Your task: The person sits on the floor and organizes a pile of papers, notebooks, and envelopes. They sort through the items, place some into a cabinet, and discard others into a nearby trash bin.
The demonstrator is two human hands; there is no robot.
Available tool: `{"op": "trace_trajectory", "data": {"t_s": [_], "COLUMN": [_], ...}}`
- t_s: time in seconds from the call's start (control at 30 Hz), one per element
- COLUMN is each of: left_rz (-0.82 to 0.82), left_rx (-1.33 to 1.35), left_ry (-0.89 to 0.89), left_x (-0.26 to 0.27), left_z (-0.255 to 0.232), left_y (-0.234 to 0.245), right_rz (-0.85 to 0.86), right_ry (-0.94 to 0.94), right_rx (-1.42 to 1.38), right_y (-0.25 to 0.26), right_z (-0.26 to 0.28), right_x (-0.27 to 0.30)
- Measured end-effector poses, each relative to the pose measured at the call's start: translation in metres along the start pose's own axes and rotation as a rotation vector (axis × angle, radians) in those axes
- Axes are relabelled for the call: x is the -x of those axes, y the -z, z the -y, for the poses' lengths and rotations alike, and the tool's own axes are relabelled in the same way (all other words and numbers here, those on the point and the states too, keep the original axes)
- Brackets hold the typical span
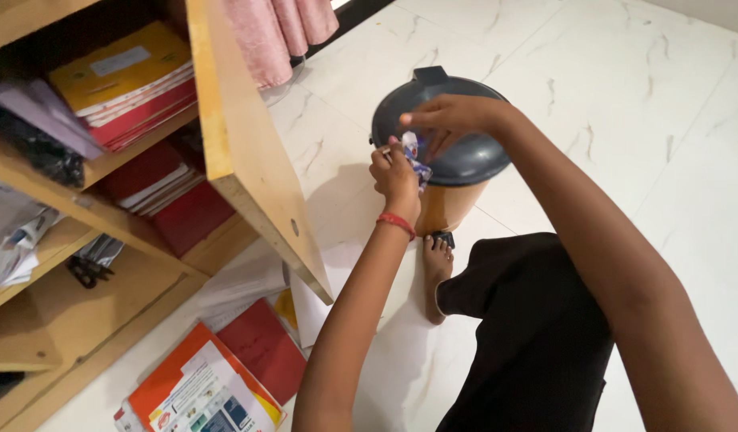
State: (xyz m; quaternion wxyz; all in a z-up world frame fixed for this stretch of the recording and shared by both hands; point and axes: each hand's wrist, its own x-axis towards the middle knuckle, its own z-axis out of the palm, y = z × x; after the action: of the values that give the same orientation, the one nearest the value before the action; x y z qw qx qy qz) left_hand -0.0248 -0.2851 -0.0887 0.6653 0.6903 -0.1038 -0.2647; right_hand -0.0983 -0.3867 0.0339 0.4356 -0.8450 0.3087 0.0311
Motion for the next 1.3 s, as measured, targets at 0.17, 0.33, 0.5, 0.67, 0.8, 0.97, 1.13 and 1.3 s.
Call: {"op": "trace_trajectory", "data": {"t_s": [0.17,0.33,0.5,0.67,0.8,0.97,1.13,1.3], "left_rz": [0.179,0.394,0.431,0.45,0.462,0.464,0.415,0.378], "left_rx": [0.28,0.387,0.368,0.394,0.386,0.414,0.424,0.467], "left_ry": [0.087,0.187,0.302,0.303,0.28,0.291,0.315,0.421], "left_x": [-0.009,-0.018,-0.024,-0.032,-0.037,-0.037,-0.032,-0.034], "left_z": [-0.005,0.016,0.044,0.068,0.077,0.081,0.08,0.085], "left_y": [-0.018,-0.027,-0.034,-0.039,-0.032,-0.022,-0.017,-0.022], "right_rz": [-0.035,-0.162,-0.381,-0.506,-0.461,-0.314,-0.098,-0.042], "right_ry": [0.242,-0.008,-0.13,-0.105,-0.068,0.013,-0.046,0.051], "right_rx": [0.087,0.268,0.52,0.392,0.251,0.447,0.673,0.73], "right_y": [0.006,0.039,0.039,0.028,0.033,0.023,0.001,-0.035], "right_z": [-0.007,-0.06,-0.107,-0.116,-0.122,-0.12,-0.083,-0.047], "right_x": [0.002,-0.014,-0.026,-0.03,-0.029,-0.034,-0.022,-0.018]}}
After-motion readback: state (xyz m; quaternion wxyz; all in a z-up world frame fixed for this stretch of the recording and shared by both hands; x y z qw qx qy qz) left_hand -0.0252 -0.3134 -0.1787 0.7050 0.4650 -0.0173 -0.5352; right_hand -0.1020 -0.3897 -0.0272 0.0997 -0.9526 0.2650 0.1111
